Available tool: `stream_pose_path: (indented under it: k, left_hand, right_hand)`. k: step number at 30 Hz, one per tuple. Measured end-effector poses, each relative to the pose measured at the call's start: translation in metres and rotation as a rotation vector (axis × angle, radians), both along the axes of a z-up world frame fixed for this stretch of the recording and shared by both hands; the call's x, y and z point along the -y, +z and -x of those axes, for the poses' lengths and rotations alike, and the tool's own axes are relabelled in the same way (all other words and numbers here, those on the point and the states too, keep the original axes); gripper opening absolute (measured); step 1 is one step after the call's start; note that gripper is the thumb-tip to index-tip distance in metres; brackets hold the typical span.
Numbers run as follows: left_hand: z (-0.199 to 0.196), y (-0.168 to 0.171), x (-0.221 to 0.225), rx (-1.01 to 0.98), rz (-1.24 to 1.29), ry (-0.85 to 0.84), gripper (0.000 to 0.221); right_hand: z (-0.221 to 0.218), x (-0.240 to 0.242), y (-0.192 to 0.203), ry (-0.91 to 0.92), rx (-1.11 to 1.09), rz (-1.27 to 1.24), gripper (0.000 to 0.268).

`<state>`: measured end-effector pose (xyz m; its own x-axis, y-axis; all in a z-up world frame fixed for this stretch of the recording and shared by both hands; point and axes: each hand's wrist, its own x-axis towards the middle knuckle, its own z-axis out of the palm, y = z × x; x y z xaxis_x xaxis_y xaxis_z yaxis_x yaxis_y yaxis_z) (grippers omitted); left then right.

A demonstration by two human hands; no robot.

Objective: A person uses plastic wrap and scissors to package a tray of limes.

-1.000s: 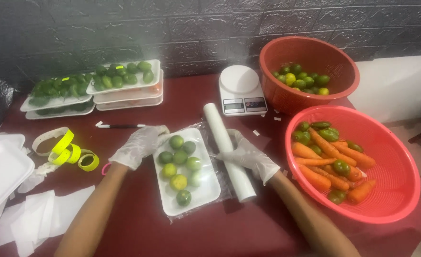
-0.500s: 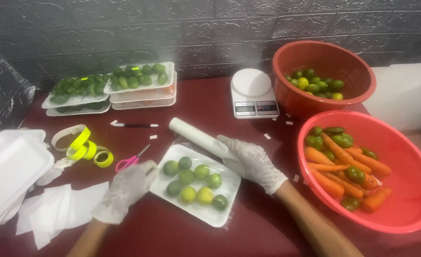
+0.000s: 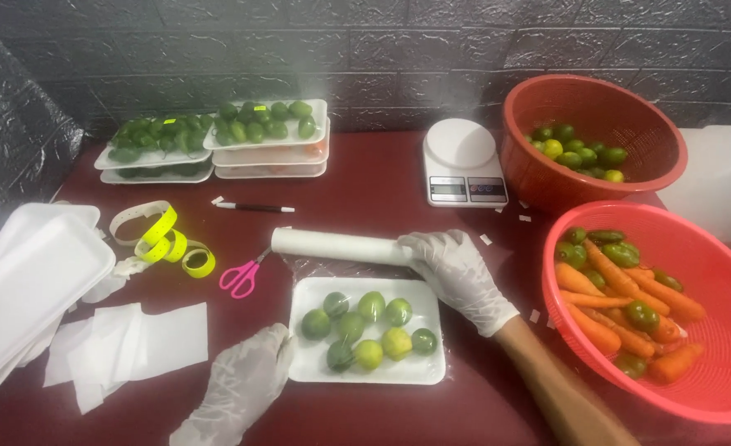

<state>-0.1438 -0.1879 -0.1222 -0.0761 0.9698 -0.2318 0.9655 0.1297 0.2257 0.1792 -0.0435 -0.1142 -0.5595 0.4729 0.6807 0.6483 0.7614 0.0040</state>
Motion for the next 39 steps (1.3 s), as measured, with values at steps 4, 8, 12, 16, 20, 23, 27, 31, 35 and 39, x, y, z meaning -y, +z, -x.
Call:
stream_pose_path:
  k: [4, 8, 12, 16, 20, 23, 27, 31, 35, 39]
  left_hand:
    - [0.008, 0.037, -0.015, 0.026, 0.154, -0.019, 0.037]
    - [0.041, 0.010, -0.046, -0.075, -0.330, 0.023, 0.030]
    - [0.085, -0.036, -0.084, -0.687, -0.628, -0.041, 0.059]
    - [0.096, -0.051, -0.098, -0.650, -0.577, -0.072, 0.061]
    - [0.072, 0.019, -0.076, -0.125, -0.084, 0.149, 0.051]
    - [0.055, 0.037, -0.061, -0.094, -0.256, 0.083, 0.037]
    - [-0.001, 0.061, -0.060, 0.559, -0.603, -0.066, 0.012]
    - [-0.067, 0.082, -0.053, 0.994, -0.295, 0.060, 0.025]
    - [-0.095, 0.072, -0.064, 1.244, -0.052, 0.046, 0.017]
    - [-0.104, 0.088, -0.060, 1.237, -0.022, 0.167, 0.024]
  right_hand:
    - [0.005, 0.000, 0.011, 0.031, -0.088, -0.029, 0.026]
    - [0.002, -0.004, -0.003, -0.283, 0.026, -0.035, 0.005]
    - [-0.010, -0.012, -0.034, -0.360, -0.132, 0.249, 0.018]
    - [-0.017, -0.016, -0.036, -0.367, -0.214, 0.286, 0.015]
    - [-0.012, -0.002, -0.007, -0.395, -0.429, 0.548, 0.011]
    - [-0.010, 0.005, 0.014, -0.431, -0.584, 0.804, 0.021]
    - [-0.003, 0.015, 0.017, -0.366, -0.613, 0.787, 0.014]
    - [0.008, 0.029, 0.009, 0.013, -0.594, 0.539, 0.014]
    - [0.026, 0.044, 0.001, 0.241, -0.895, 0.904, 0.015]
    - [0.019, 0.039, -0.004, 0.425, -0.972, 1.127, 0.022]
